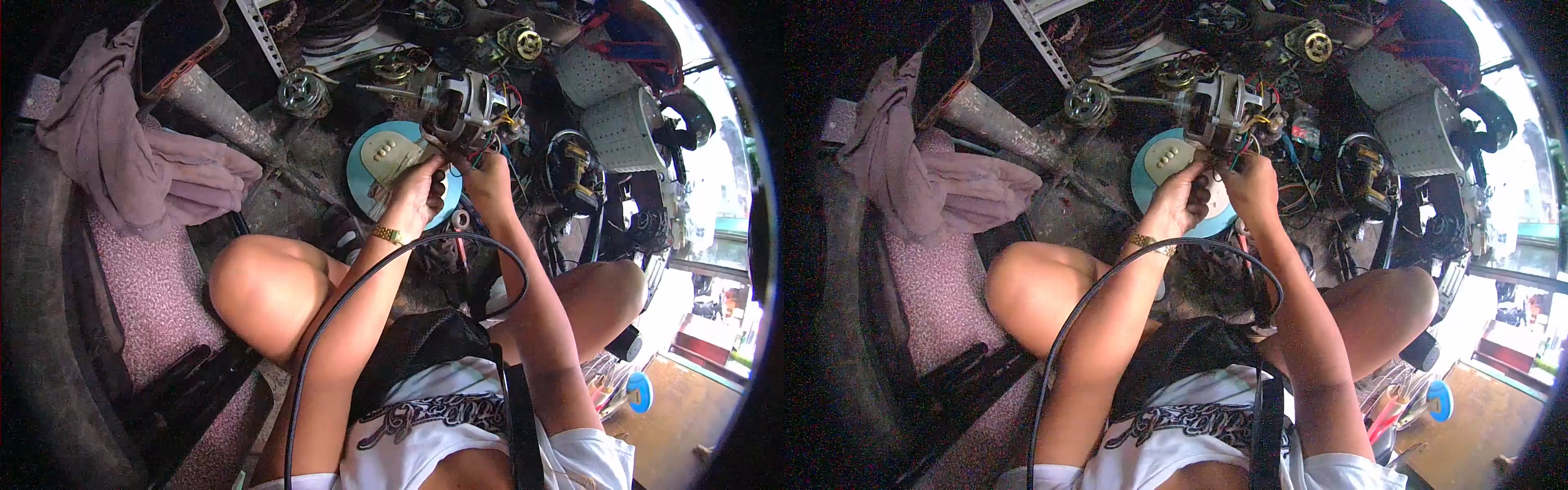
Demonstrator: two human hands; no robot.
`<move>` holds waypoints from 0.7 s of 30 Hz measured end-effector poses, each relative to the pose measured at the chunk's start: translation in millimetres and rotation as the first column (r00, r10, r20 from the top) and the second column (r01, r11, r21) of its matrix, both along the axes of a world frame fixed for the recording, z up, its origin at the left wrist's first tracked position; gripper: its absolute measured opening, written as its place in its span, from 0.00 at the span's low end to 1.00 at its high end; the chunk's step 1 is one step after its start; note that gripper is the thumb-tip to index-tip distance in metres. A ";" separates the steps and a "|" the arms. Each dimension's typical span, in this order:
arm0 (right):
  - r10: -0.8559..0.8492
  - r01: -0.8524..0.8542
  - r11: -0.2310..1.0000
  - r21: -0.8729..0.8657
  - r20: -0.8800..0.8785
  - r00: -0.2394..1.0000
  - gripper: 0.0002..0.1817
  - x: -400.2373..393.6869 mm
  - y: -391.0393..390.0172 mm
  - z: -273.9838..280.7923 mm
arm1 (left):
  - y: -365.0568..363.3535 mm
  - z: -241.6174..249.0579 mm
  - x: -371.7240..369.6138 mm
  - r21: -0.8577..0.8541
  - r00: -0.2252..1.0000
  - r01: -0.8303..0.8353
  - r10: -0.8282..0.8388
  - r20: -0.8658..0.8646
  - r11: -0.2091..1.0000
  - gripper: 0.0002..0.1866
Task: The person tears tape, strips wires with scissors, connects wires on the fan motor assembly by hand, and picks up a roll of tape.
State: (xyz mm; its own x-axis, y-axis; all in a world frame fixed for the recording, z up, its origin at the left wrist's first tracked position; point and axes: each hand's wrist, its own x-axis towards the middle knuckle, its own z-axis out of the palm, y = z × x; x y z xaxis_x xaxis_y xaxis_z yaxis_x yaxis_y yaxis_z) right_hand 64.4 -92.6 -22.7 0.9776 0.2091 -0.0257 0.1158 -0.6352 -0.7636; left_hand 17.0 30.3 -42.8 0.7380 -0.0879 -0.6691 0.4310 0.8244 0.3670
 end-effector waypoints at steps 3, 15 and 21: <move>0.019 -0.023 0.987 0.162 0.031 0.999 0.13 -6.2 -0.6 6.7 | 2.6 -3.0 2.3 0.021 0.999 0.022 -0.022 0.041 1.000 0.10; -0.066 0.062 0.888 0.456 -0.006 0.998 0.08 -31.4 -7.7 -22.4 | -0.3 10.2 -1.9 0.295 0.998 -0.024 0.005 0.064 0.955 0.11; -0.076 0.014 0.908 0.418 0.132 0.988 0.07 -32.3 6.5 -21.8 | 2.0 16.2 -4.2 0.332 0.990 -0.068 0.022 0.140 0.941 0.11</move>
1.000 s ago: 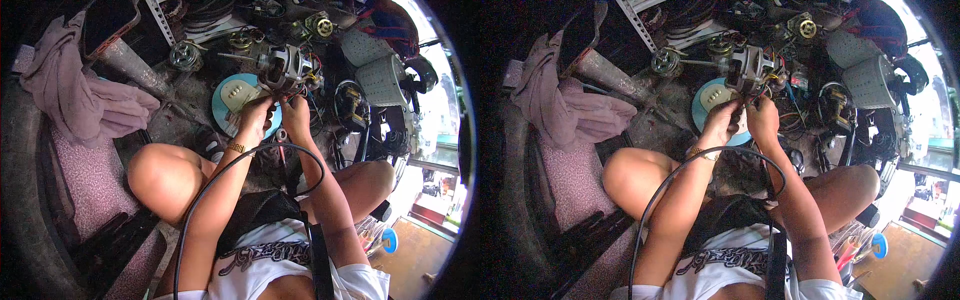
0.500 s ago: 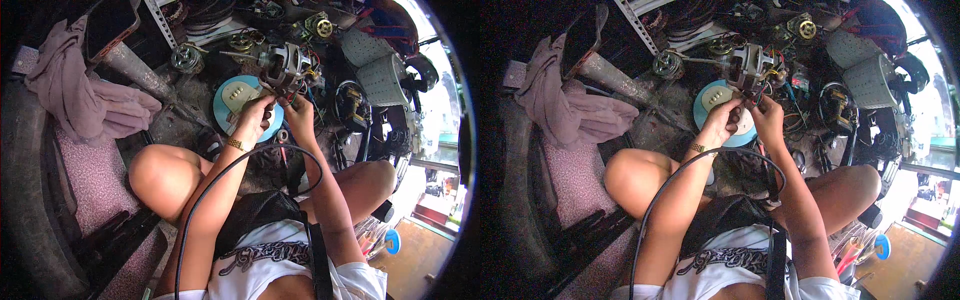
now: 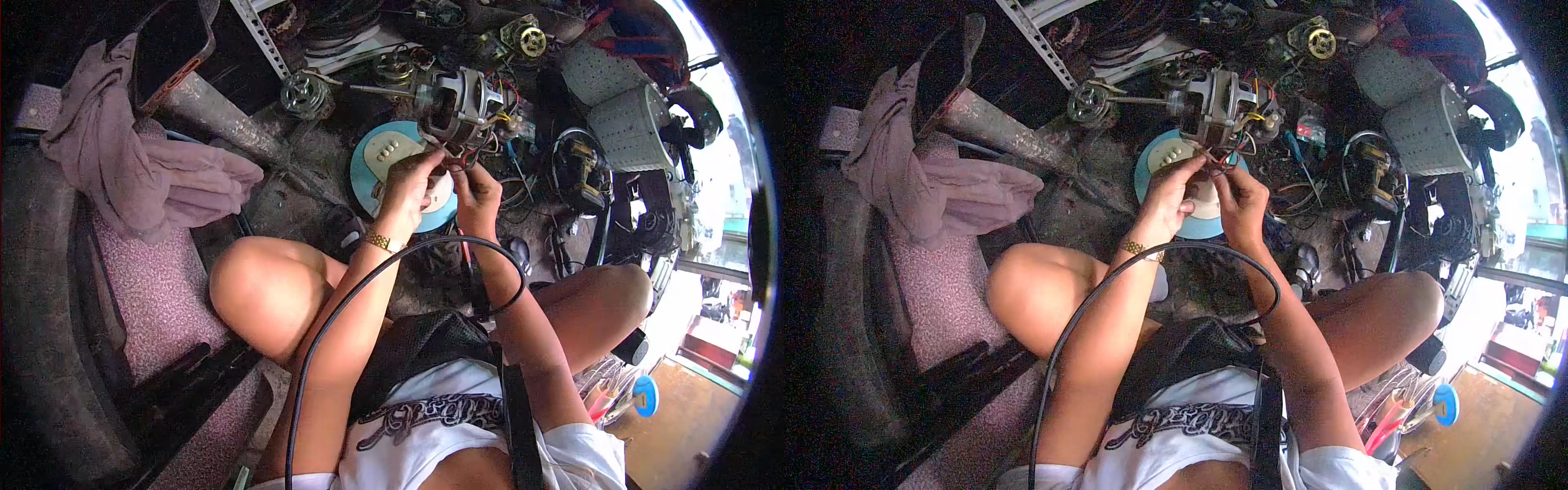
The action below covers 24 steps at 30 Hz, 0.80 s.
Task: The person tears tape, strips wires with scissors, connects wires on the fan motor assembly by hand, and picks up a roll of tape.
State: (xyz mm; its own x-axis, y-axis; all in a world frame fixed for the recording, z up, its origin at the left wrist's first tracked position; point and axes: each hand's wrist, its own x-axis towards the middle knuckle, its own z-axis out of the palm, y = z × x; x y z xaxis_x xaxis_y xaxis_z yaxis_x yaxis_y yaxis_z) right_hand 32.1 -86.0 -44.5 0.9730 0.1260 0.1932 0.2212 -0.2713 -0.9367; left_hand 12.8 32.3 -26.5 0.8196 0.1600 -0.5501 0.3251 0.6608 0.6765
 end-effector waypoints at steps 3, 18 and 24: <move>-0.068 0.059 0.997 0.058 0.171 0.983 0.11 4.2 4.6 -3.8 | 8.0 -8.5 0.7 0.034 1.000 0.014 -0.014 0.012 0.999 0.10; -0.024 0.116 0.971 -0.210 0.397 0.917 0.12 11.5 5.6 7.9 | 16.9 -4.8 4.2 0.305 0.990 0.120 -0.138 0.040 0.945 0.07; -0.068 0.179 0.934 -0.308 0.340 0.938 0.14 11.6 12.7 12.7 | 15.2 -23.9 11.0 0.482 0.959 0.085 -0.203 0.199 0.872 0.05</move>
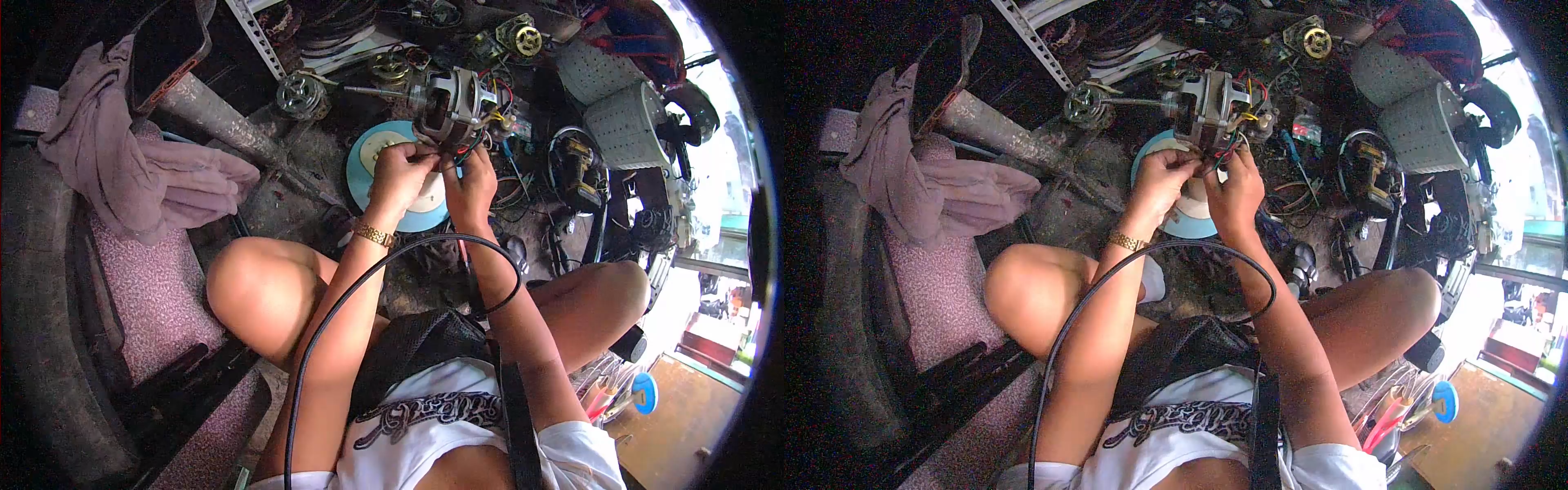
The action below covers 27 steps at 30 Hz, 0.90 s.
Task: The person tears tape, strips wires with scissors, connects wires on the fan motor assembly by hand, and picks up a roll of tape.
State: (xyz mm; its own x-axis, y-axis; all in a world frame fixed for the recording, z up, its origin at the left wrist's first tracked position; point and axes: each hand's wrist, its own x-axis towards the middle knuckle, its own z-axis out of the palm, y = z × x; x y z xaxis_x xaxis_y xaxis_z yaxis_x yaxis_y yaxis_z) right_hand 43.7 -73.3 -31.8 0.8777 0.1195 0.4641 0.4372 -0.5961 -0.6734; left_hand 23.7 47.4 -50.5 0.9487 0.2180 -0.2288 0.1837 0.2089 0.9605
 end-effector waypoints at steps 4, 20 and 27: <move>-0.087 0.076 0.979 -0.189 -0.051 0.995 0.11 1.1 5.1 3.4 | -1.3 -2.5 2.3 0.161 0.999 -0.018 0.012 0.041 0.987 0.05; 0.223 -0.229 0.968 0.098 0.065 0.973 0.18 23.0 -18.5 -23.8 | 0.3 -14.8 8.1 0.074 0.994 -0.060 0.053 0.095 0.995 0.04; 0.154 -0.152 0.988 -0.030 0.084 0.984 0.23 15.8 -13.3 -16.6 | -1.2 14.0 0.0 0.038 0.998 -0.034 0.036 -0.047 0.999 0.04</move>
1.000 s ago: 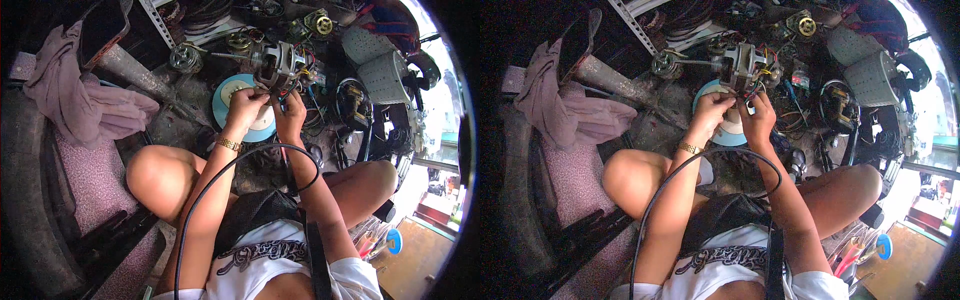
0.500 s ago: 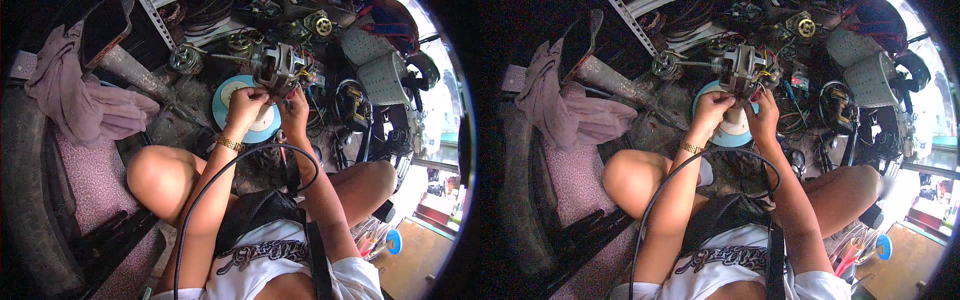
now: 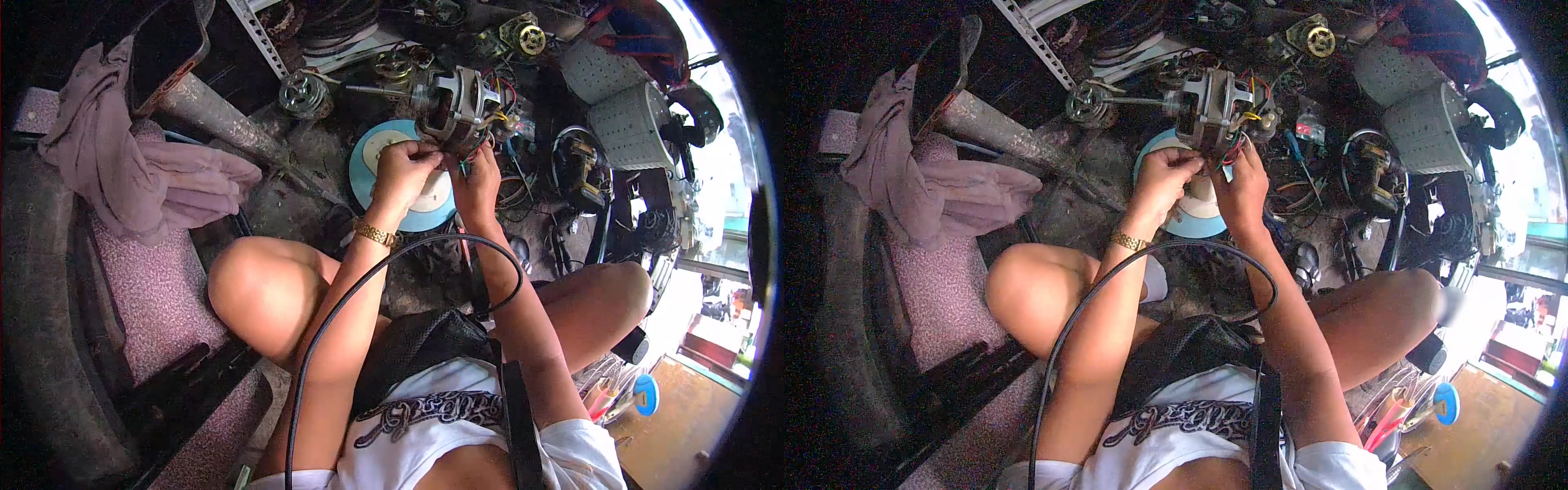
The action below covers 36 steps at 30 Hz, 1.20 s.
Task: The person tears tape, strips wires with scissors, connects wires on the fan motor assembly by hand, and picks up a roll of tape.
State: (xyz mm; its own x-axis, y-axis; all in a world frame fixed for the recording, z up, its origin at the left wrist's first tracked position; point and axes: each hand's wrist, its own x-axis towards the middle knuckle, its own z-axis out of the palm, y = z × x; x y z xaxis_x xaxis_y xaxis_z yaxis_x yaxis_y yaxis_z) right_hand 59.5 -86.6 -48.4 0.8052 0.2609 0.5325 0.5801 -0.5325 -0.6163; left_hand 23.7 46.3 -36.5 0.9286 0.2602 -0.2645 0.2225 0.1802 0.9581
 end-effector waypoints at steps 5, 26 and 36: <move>-0.036 0.032 0.998 -0.062 -0.052 0.998 0.25 -3.0 0.5 2.7 | 0.5 0.8 -1.0 -0.021 1.000 0.004 -0.003 0.015 1.000 0.04; -0.175 0.182 0.971 -0.155 0.056 0.983 0.14 -5.7 14.7 8.1 | -0.4 5.1 -5.8 -0.201 0.993 0.004 -0.028 -0.115 0.980 0.06; -0.131 0.194 0.953 0.232 -0.265 0.955 0.10 -4.6 2.9 -4.1 | -2.3 5.3 -5.7 -0.234 0.995 -0.031 0.007 -0.101 0.972 0.07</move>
